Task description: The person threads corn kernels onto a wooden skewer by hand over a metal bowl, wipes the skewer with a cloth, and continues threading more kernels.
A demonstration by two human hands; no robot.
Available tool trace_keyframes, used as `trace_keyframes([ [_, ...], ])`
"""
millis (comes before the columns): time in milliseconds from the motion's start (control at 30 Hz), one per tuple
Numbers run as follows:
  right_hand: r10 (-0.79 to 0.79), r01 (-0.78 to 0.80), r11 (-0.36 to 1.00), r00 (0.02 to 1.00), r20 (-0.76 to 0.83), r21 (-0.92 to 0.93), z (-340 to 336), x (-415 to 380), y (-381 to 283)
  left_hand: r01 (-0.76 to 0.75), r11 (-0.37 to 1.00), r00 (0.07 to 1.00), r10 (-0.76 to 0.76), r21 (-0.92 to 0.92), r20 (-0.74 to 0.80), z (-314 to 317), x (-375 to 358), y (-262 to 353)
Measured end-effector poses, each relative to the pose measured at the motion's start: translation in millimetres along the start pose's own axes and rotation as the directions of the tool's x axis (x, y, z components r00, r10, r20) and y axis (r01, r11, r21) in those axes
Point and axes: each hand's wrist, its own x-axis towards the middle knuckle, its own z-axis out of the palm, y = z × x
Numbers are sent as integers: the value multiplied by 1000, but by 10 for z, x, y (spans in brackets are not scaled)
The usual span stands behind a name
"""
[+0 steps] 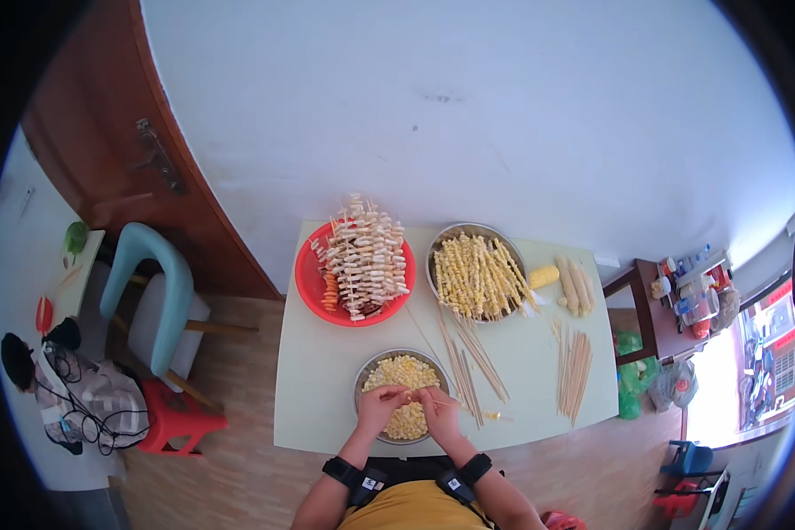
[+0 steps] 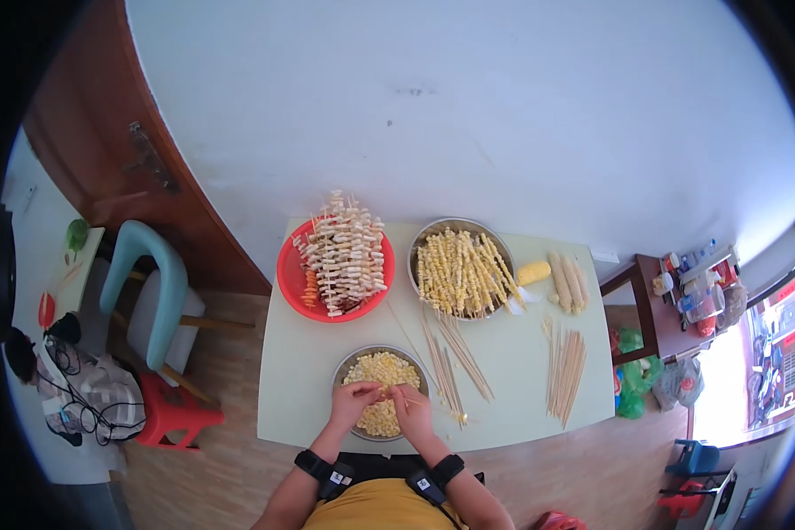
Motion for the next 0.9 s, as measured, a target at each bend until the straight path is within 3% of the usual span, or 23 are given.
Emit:
trace_keyframes([
  [67,-36,36,999,999,-9,25,16,21,-96,-26,1000,999,25,-16,-41,-27,-1,17],
  [200,87,-83,987,996,-22,140,-55,31,-215,-37,999,979,33,-16,-202,-162,29,-57],
  [267,163,-160,969,987,0,188,-138,15,-246,-58,998,976,54,-13,-210,-196,60,-122],
  [367,59,-59,996,998,0,60,-223,19,-397,-58,998,974,49,-33,-220,-191,83,-150],
  [433,141,-132,972,990,-30,194,-231,13,-428,-38,998,975,25,-56,-219,-177,113,-155],
  [533,106,-90,986,988,-112,139,-297,15,-370,-46,996,977,28,-79,-211,-171,131,-159],
  [900,48,-48,999,996,-71,-3,-276,28,-388,15,991,981,-40,-131,-191,-131,96,-73],
])
